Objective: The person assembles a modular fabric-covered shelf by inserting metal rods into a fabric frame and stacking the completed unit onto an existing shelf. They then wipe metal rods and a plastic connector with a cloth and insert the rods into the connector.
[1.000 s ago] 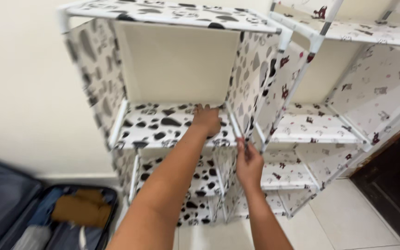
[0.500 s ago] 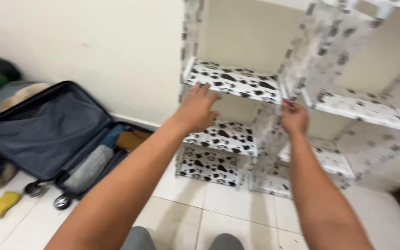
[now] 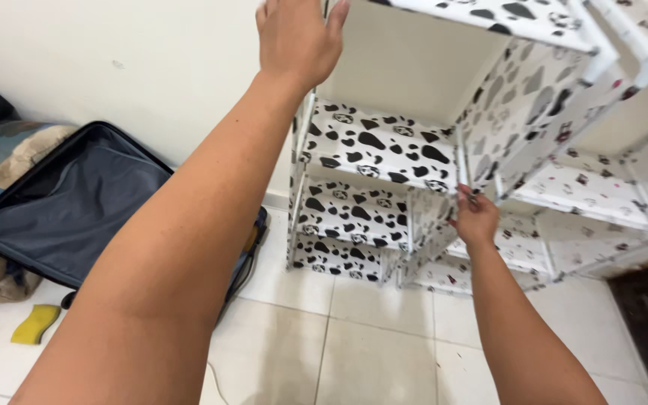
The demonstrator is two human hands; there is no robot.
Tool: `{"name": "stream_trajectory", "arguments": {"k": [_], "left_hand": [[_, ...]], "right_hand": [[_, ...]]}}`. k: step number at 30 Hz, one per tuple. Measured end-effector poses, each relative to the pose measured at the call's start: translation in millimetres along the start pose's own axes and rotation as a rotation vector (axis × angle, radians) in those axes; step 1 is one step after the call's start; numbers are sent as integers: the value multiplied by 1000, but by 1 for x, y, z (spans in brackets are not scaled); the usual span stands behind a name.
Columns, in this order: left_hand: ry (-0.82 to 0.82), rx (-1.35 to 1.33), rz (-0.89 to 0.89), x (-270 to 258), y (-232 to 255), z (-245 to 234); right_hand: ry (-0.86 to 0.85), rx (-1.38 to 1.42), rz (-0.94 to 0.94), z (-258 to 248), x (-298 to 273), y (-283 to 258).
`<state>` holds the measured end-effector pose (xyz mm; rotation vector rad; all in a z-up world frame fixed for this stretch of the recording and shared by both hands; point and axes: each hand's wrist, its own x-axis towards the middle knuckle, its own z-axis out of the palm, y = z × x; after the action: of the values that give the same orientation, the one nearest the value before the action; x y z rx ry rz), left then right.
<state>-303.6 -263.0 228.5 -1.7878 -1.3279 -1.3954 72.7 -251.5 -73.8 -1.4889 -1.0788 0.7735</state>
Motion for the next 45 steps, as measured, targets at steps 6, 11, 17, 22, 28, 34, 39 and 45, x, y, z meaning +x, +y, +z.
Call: {"name": "stream_trajectory", "arguments": {"k": [6, 11, 17, 22, 28, 34, 39, 45], "left_hand": [[-51, -62, -86, 25, -2, -8], [-384, -46, -295, 43, 10, -31], [-667, 115, -393, 66, 24, -45], [-793, 221, -431, 84, 26, -43], [-770, 333, -396, 125, 14, -24], [-641, 18, -480, 149, -11, 43], [-599, 85, -355, 124, -13, 59], [-824, 1, -564, 95, -8, 50]], "right_hand": [[-16, -154, -93, -14, -19, -28], [137, -190, -142, -43, -76, -123], [185, -190, -472, -104, -86, -283], [151, -270, -682, -118, -37, -366], [52, -640, -756, -97, 53, -381], [-176, -719, -289, -82, 149, -344], [-204, -1000, -107, -63, 128, -323], [26, -793, -320, -64, 110, -343]]}}
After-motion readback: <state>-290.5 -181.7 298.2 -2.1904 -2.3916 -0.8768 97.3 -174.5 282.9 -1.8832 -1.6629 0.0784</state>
